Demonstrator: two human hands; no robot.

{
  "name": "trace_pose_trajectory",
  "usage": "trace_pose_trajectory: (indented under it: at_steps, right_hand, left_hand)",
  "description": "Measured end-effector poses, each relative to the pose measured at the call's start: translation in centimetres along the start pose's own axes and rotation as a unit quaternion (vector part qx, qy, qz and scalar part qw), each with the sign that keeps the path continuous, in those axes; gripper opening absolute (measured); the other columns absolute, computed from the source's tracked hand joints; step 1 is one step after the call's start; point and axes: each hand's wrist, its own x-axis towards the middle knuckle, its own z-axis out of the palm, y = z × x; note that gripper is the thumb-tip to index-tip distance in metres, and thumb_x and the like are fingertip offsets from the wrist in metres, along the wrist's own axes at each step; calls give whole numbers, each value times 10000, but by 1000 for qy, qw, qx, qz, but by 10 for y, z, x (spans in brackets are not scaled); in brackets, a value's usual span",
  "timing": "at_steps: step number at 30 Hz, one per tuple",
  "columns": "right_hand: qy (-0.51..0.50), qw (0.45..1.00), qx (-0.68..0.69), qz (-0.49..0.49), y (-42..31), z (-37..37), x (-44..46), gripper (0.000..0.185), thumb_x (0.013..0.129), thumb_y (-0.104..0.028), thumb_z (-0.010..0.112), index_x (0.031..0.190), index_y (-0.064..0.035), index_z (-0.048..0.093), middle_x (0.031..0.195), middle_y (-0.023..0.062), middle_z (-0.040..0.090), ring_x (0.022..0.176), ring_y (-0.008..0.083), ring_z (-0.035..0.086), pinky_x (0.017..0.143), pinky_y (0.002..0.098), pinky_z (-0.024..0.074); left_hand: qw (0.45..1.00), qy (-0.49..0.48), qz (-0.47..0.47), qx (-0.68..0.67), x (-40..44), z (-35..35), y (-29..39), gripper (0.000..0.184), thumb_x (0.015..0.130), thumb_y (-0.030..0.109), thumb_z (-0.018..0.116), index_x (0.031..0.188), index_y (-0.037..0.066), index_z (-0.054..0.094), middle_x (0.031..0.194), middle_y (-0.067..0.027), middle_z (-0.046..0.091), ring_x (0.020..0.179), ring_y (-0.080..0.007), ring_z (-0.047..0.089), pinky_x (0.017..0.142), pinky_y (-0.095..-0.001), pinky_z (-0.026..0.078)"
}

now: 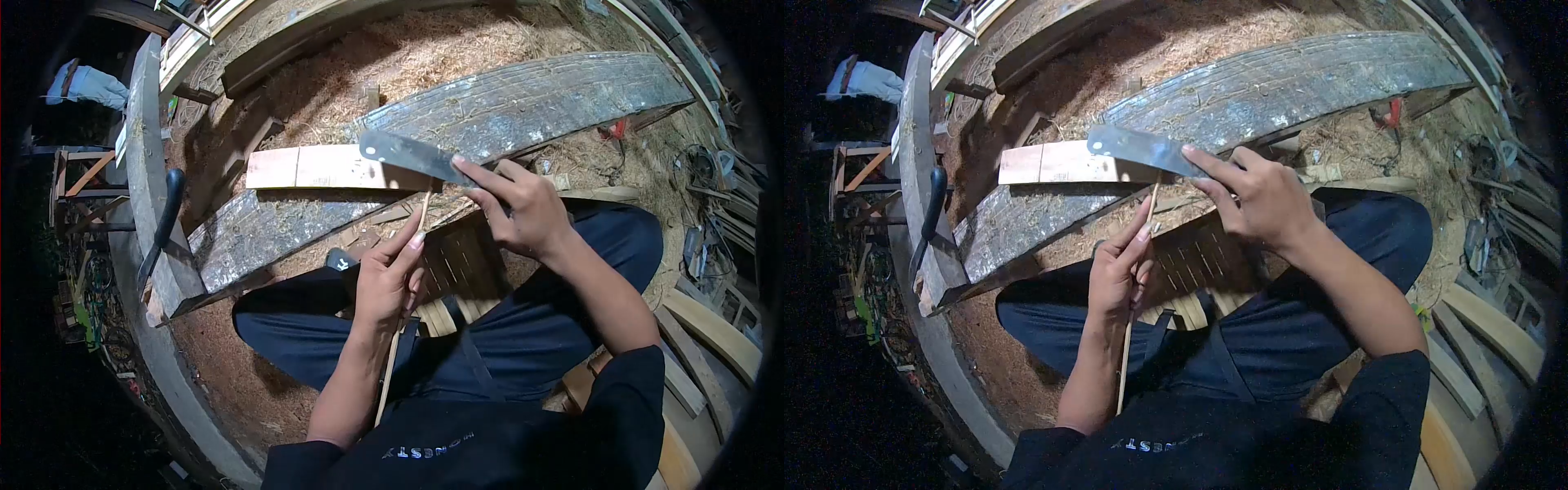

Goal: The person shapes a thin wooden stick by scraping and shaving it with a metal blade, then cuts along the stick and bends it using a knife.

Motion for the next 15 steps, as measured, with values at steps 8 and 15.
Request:
trace_pose_trajectory:
  at_steps: [8, 15]
  right_hand:
    - [-37, 999, -8, -17, -14, -5, 0, 413, 896, -308, 643, 1305, -263, 609, 687, 89, 542, 505, 243, 589, 475, 365, 517]
    - [-41, 999, -25, 7, -9, -2, 6, 388, 930, -359, 599, 1314, -303, 597, 680, 72, 547, 475, 191, 578, 413, 327, 504]
  left_hand:
    - [1000, 12, -22, 17, 0, 2, 9, 425, 984, 196, 583, 1390, 91, 517, 519, 35, 421, 382, -40, 339, 347, -201, 287]
    - [1000, 3, -24, 13, -1, -2, 5, 442, 978, 191, 593, 1404, 116, 506, 525, 31, 431, 383, -47, 345, 351, -203, 289]
